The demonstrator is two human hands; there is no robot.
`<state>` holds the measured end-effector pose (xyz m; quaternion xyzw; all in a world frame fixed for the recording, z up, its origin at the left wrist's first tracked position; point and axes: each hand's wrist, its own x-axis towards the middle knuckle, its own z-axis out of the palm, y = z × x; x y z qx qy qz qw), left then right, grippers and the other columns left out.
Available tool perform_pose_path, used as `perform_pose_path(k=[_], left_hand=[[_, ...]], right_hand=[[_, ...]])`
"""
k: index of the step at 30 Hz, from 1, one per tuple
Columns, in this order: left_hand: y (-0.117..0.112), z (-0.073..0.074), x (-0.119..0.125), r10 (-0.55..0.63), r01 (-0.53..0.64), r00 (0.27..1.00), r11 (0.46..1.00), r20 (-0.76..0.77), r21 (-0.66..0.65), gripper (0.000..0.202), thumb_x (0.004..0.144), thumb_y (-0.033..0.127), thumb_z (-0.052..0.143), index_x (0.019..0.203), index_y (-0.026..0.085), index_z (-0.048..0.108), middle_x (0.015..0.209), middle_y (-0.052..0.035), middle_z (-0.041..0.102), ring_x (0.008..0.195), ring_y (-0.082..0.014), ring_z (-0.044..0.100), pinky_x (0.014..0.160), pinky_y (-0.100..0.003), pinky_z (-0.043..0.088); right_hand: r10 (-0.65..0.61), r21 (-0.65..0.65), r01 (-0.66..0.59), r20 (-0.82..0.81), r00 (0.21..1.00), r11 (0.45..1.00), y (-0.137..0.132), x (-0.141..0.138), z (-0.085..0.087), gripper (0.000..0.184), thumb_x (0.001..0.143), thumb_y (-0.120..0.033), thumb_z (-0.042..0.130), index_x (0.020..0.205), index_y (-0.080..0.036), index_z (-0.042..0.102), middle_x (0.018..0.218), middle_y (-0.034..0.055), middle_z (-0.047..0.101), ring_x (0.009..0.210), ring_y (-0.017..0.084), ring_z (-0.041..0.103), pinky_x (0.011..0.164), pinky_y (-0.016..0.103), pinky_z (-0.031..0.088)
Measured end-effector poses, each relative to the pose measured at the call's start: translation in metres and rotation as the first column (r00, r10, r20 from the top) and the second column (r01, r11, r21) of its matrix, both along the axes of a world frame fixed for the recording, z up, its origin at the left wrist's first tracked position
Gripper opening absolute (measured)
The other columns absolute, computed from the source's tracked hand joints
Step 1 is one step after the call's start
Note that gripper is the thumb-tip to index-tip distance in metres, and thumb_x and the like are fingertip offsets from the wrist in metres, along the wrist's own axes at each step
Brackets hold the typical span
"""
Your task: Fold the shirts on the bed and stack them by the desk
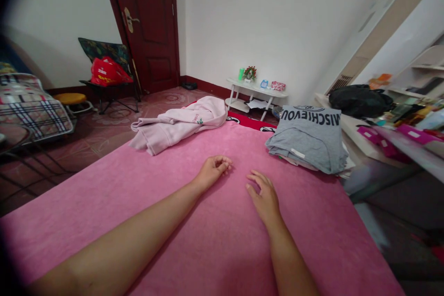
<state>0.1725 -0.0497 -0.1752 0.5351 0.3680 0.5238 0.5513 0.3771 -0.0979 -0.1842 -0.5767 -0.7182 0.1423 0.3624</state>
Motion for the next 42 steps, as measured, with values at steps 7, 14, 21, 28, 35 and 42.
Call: perform_pose_path(k=[7,14,21,28,35,42], left_hand=[[0.006,-0.005,0.002,0.044,-0.043,0.999,0.998,-0.018,0.036,0.015,0.084,0.020,0.047,0.089,0.012,0.059,0.070,-0.0025,0.063,0.053,-0.0090,0.055,0.051,-0.020,0.043],[0.012,0.014,-0.023,0.077,0.019,0.944,0.959,-0.322,0.283,0.021,0.074,0.007,0.050,0.087,0.014,0.065,0.079,-0.0050,0.067,0.071,-0.0158,0.062,0.071,-0.029,0.051],[0.097,0.077,-0.134,0.520,-0.041,0.405,0.832,-0.752,0.553,0.062,0.076,0.026,0.062,0.135,0.022,0.045,0.141,-0.0119,0.042,0.132,-0.0287,0.034,0.112,-0.044,0.020],[0.162,0.061,-0.187,0.446,-0.174,0.111,0.889,-0.888,0.424,0.114,0.052,0.082,0.061,0.140,0.014,0.038,0.139,-0.0248,0.042,0.131,-0.0466,0.028,0.105,-0.062,0.012],[0.156,0.057,-0.183,0.478,-0.147,0.015,0.870,-0.878,0.471,0.053,0.083,0.052,0.051,0.127,0.023,0.054,0.126,-0.0146,0.057,0.119,-0.0329,0.047,0.100,-0.046,0.028],[0.110,0.110,-0.138,0.441,-0.057,0.032,0.897,-0.897,0.439,0.032,0.083,0.022,0.047,0.109,0.014,0.063,0.103,-0.0163,0.067,0.099,-0.0310,0.061,0.083,-0.039,0.043]], right_hand=[[-0.287,0.074,0.283,0.423,0.859,0.956,0.002,-0.037,0.014,0.028,0.086,-0.031,0.046,0.108,-0.018,0.060,0.111,0.0106,0.061,0.105,0.026,0.054,0.088,0.039,0.042],[-0.471,0.222,0.430,0.593,0.653,0.875,0.015,-0.075,0.024,0.017,0.083,-0.023,0.049,0.090,-0.014,0.061,0.095,0.0152,0.060,0.093,0.028,0.053,0.075,0.035,0.039],[-0.356,0.106,0.341,0.180,0.917,0.934,0.028,-0.036,0.001,0.019,0.078,-0.028,0.047,0.081,-0.021,0.065,0.090,0.0056,0.062,0.087,0.023,0.054,0.081,0.034,0.041],[-0.311,0.088,0.304,0.080,0.947,0.949,0.030,-0.037,0.001,0.022,0.076,-0.032,0.046,0.078,-0.023,0.066,0.090,0.0050,0.063,0.089,0.023,0.054,0.083,0.034,0.041],[-0.294,0.060,0.291,0.045,0.955,0.955,0.031,-0.039,0.005,0.022,0.075,-0.032,0.046,0.077,-0.023,0.066,0.091,0.0052,0.063,0.090,0.023,0.056,0.083,0.034,0.042],[-0.279,0.054,0.280,-0.022,0.960,0.959,0.031,-0.037,0.006,0.022,0.074,-0.032,0.047,0.075,-0.022,0.066,0.087,0.0056,0.065,0.087,0.022,0.057,0.082,0.034,0.043]])
